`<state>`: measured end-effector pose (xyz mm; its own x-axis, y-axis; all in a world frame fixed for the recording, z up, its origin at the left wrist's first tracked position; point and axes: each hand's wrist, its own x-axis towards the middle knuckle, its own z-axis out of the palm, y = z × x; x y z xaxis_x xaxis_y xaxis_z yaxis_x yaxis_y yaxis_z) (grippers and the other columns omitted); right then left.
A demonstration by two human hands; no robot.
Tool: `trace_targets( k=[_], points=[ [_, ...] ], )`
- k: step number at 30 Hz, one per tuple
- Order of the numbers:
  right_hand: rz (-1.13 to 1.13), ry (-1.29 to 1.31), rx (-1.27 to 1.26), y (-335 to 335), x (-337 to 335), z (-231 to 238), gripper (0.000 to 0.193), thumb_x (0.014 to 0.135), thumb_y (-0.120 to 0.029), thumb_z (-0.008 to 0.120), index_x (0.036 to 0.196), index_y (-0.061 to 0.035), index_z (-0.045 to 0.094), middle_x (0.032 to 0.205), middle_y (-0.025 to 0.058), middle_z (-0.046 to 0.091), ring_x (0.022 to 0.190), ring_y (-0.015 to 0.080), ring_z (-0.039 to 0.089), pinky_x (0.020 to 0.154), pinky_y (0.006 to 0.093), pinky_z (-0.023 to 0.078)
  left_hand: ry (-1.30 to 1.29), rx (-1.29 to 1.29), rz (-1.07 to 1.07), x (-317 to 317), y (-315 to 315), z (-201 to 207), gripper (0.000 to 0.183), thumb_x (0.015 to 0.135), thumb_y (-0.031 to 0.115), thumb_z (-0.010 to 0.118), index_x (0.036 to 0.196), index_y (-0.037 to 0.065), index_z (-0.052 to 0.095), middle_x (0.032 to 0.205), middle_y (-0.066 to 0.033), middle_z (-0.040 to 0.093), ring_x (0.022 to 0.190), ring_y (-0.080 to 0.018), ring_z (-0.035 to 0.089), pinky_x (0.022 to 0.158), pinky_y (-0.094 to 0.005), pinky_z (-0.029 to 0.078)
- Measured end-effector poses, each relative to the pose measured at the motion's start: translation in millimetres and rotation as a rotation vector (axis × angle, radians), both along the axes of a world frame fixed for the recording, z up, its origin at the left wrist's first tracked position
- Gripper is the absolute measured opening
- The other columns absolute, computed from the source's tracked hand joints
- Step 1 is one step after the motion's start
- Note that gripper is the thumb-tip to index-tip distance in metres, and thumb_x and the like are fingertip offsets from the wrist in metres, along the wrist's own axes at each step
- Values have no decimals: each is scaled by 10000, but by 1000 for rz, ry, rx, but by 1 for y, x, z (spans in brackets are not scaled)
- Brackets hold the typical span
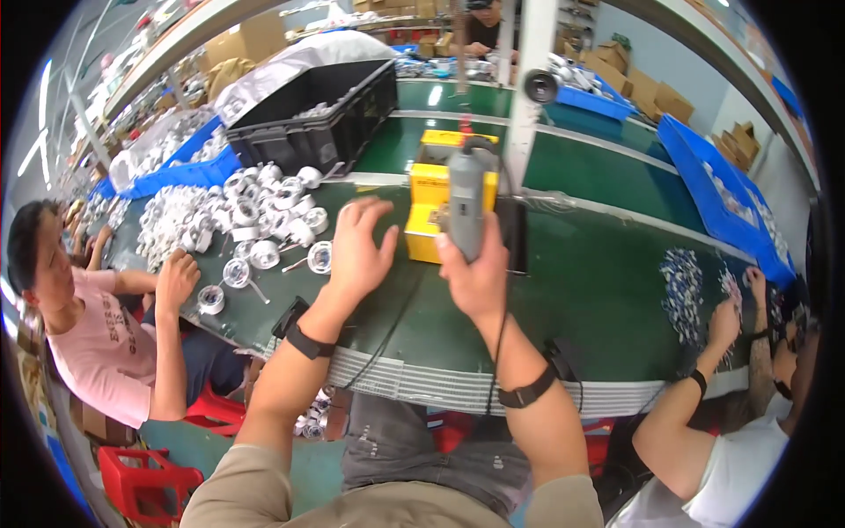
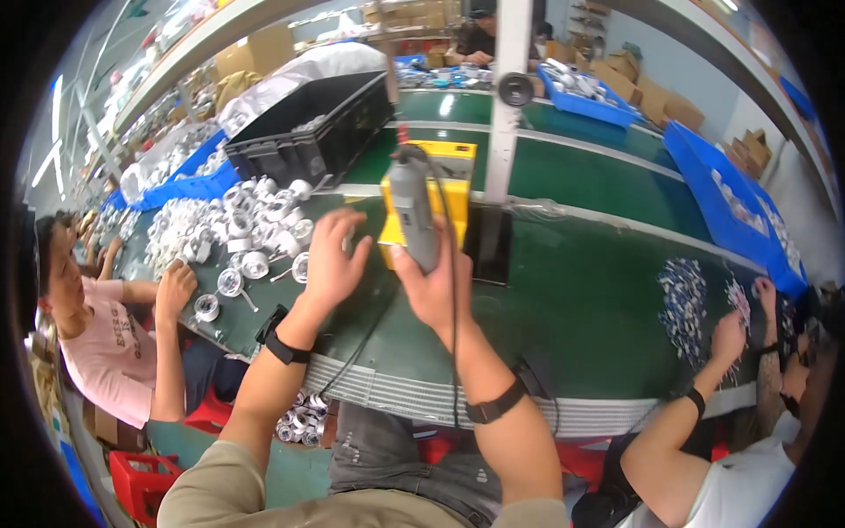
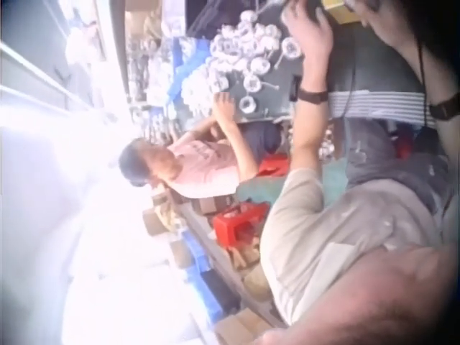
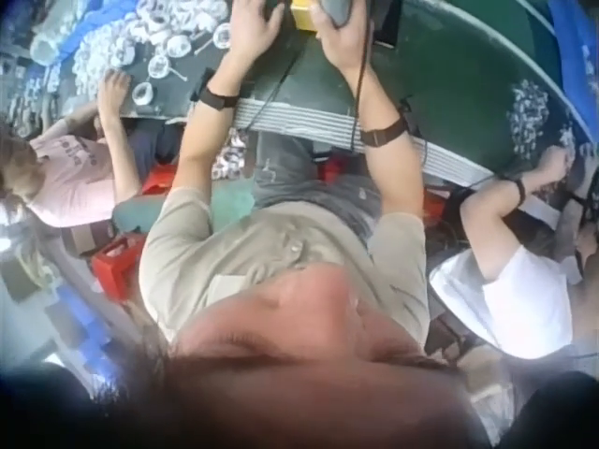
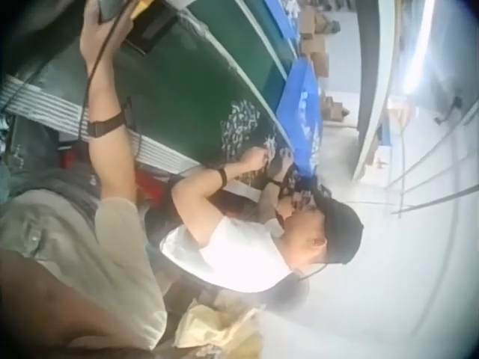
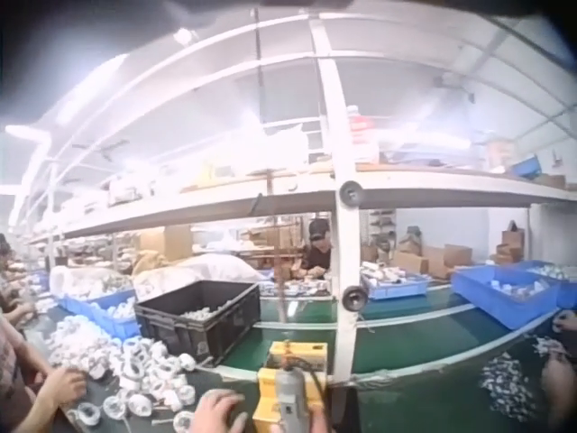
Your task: The person picks up a camera housing, inserts a wire through it, and presses a circuit board into the housing. They then use a power screwdriver to secure the board before setting the assembled unit aside and repeating the process.
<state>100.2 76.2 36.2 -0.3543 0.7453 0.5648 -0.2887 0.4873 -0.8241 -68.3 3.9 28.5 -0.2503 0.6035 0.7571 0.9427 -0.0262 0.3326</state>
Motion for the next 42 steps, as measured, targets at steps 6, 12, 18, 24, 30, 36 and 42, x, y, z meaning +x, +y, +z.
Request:
trace_targets(
  k=[6,12,18,24,30,36,42],
  points=[
    [-84,-3,183,8,-10,-1,551,829,-242,702,1263,16,482,989,221,673,917,308,691,761,379,532,-1,-3,-129,36,-9,-3,61,804,43,651,858,21,635,755,-123,606,670,-288,612,598,-366,487],
    [-15,52,81,12,-14,-10,500,875,-366,641,1198,-41,442,887,207,657,842,401,649,697,441,503,-71,-108,-403,40,0,-19,69,759,-25,634,810,-6,590,662,-127,567,574,-255,590,547,-322,461],
    [-59,37,119,7,-17,-11,525,891,-390,616,1214,-28,413,861,206,648,807,408,647,669,436,500,-165,-184,-475,40,-3,-17,81,739,-25,610,817,-28,587,673,-145,580,582,-271,592,567,-328,467],
    [-22,105,110,7,-13,-10,537,879,-362,655,1212,-18,411,871,163,662,769,348,674,667,386,518,-208,-263,-549,45,-3,-13,83,753,-8,619,832,-21,597,723,-165,613,624,-331,603,579,-348,472],
    [30,51,23,7,-10,-11,537,872,-341,682,1216,3,457,966,134,656,853,213,668,741,327,514,-256,-329,-602,41,-4,-21,126,753,9,633,874,-24,623,773,-181,631,672,-374,614,605,-382,488],
    [91,-4,-15,6,-4,-12,591,824,-310,739,1206,13,425,930,126,668,820,192,669,719,304,518,-122,-304,-599,42,-1,-24,145,706,37,634,843,-9,643,786,-176,639,694,-394,611,643,-407,498],
    [16,-20,-58,-1,-8,-14,642,742,-385,795,1158,-18,472,882,118,656,801,251,671,734,330,515,-196,-352,-579,42,-10,-29,211,736,46,590,933,-4,647,1011,-180,639,1004,-381,591,906,-417,436]
  ],
)
